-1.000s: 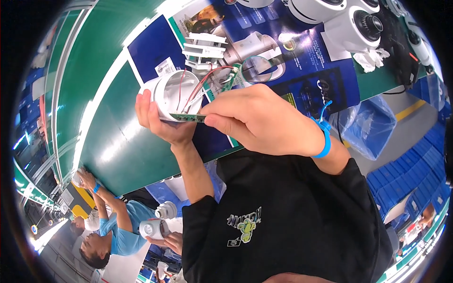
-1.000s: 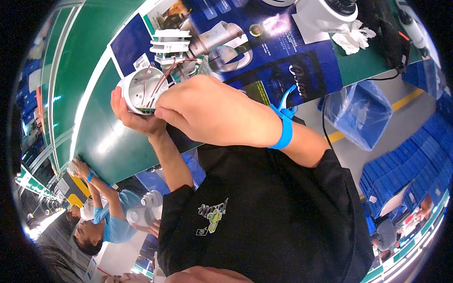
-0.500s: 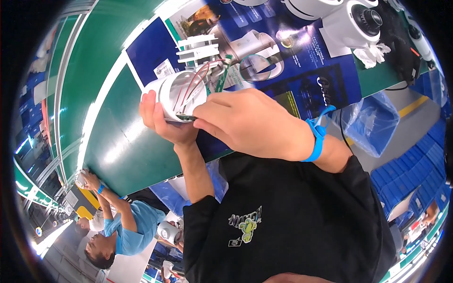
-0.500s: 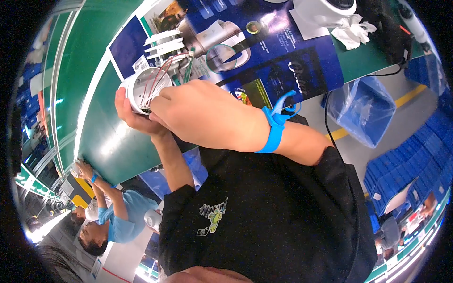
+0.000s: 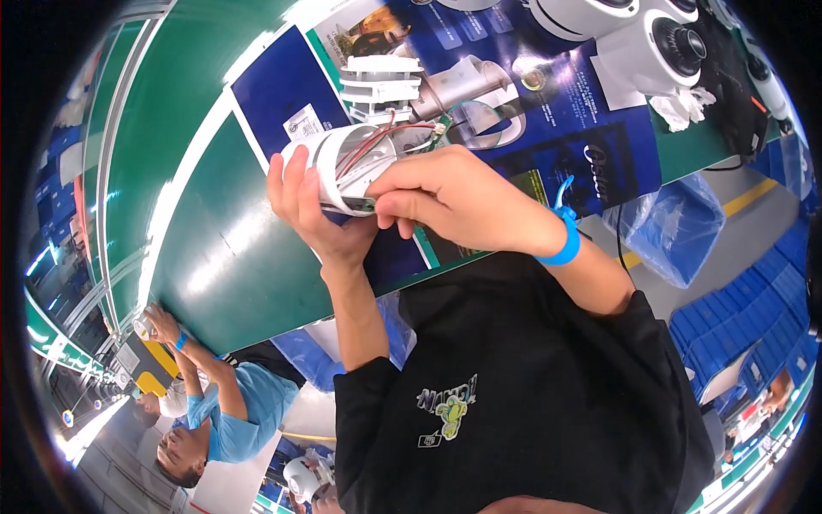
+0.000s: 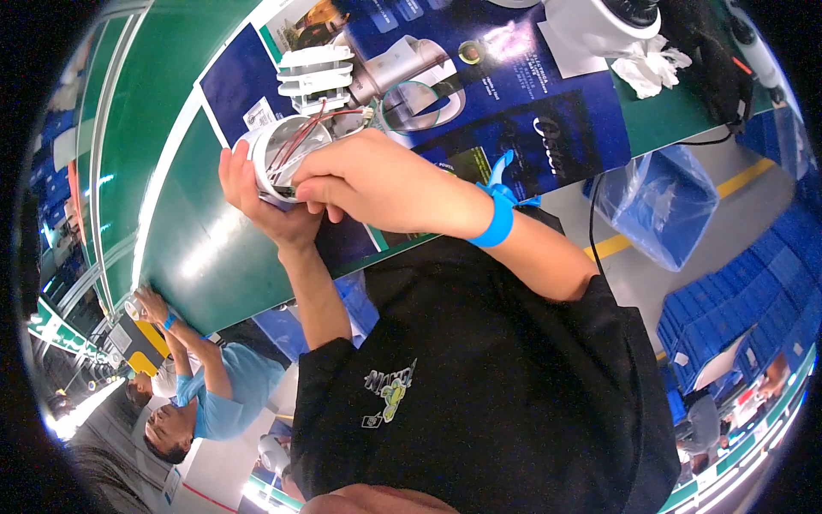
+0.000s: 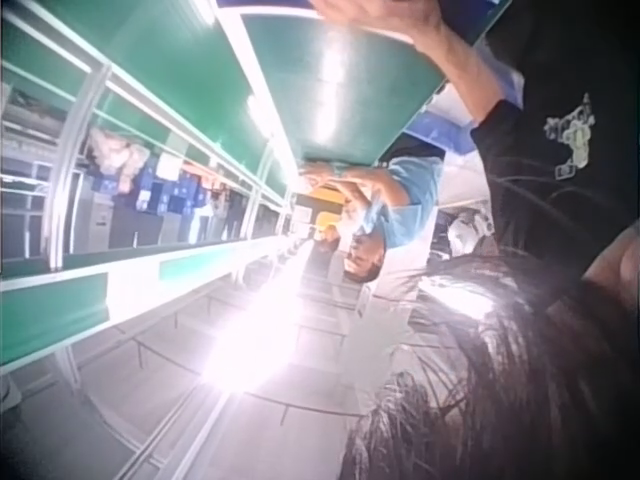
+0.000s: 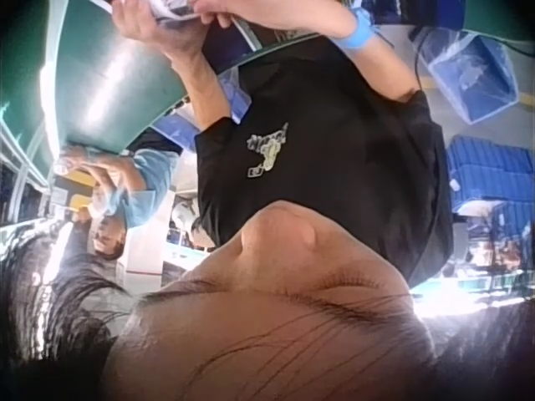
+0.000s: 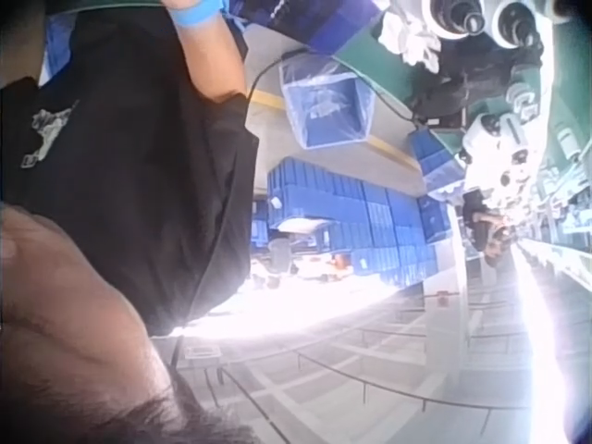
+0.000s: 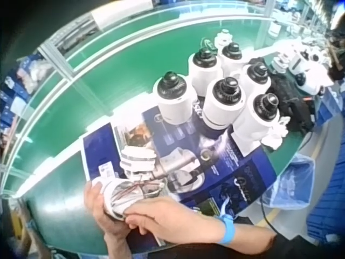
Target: Assembling electronic components and housings for security cameras on a production line.
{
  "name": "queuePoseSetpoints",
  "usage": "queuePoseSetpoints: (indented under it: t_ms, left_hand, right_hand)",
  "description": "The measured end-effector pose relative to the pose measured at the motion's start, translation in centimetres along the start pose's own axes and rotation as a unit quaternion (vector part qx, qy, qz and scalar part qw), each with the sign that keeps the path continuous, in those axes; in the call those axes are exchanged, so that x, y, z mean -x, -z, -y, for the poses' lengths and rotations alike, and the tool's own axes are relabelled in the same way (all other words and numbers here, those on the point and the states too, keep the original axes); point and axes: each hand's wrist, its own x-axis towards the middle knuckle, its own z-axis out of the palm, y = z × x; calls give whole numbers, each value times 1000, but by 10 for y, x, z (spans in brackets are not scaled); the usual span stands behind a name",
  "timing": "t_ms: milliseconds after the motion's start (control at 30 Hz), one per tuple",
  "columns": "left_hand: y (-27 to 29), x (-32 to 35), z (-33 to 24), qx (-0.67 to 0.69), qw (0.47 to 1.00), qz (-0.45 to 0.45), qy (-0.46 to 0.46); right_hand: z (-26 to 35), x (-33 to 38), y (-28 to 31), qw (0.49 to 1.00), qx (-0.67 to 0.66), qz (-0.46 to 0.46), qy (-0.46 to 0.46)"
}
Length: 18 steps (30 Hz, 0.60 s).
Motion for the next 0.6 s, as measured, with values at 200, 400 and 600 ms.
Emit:
queuePoseSetpoints:
  t_ms: [200, 400, 600]
  left_hand:
    - [11, -15, -11, 104, 988, 105, 50]
    - [9, -15, -4, 68, 992, 103, 37]
    - [8, -15, -9, 31, 995, 87, 30]
  right_hand:
    - [-6, 6, 5, 999, -16, -35, -11]
    - [-6, 5, 25, 990, 121, 16, 70]
    - [-7, -42, 64, 881, 363, -138, 269]
